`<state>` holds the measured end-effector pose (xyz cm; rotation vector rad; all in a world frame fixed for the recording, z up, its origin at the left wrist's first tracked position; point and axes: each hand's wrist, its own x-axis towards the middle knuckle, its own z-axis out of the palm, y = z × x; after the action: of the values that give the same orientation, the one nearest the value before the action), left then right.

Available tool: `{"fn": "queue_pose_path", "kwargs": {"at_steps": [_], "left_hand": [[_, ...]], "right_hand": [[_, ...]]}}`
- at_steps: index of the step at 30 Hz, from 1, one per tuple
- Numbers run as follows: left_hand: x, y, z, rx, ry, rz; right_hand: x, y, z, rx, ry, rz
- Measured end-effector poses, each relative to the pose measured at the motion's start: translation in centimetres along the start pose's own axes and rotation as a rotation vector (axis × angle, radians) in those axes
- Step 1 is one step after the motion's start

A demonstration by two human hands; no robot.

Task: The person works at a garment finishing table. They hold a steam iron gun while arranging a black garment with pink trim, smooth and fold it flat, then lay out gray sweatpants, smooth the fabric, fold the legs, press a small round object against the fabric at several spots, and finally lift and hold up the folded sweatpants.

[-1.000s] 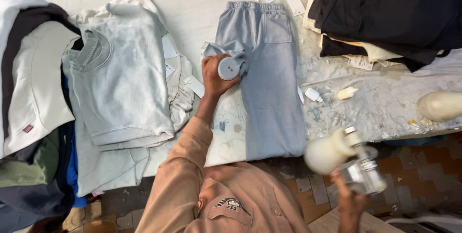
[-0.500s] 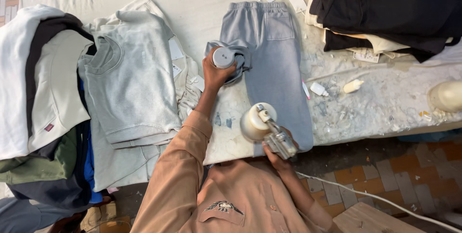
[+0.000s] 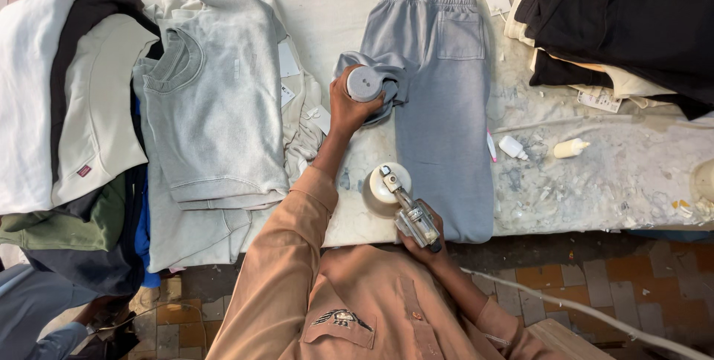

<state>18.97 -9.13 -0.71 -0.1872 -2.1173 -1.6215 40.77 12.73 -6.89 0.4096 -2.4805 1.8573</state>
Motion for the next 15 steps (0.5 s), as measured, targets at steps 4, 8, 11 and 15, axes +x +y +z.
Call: {"fn": "queue_pose_path", "kwargs": {"at_steps": [4, 8, 11, 15], "left_hand": [[-0.2, -0.7, 0.2, 0.036, 0.007, -0.059], [0.4, -1.1, 0.5, 0.148, -0.014, 0.01], [1.4, -1.1, 0.3, 0.261, -0.084, 0.124], [2.4, -1.1, -0.6, 0.355, -0.129, 0.255]], "right_hand": [[-0.1, 0.1, 0.6, -0.068, 0.03, -0.007], [-0.3, -2.6, -0.2, -0.153, 0.068, -0.086], [-1.6, -6.2, -2.0, -0.178, 0.12, 0.014], [-5.1, -11.0, -4.3, -0.178, 0.199, 0.255]]}}
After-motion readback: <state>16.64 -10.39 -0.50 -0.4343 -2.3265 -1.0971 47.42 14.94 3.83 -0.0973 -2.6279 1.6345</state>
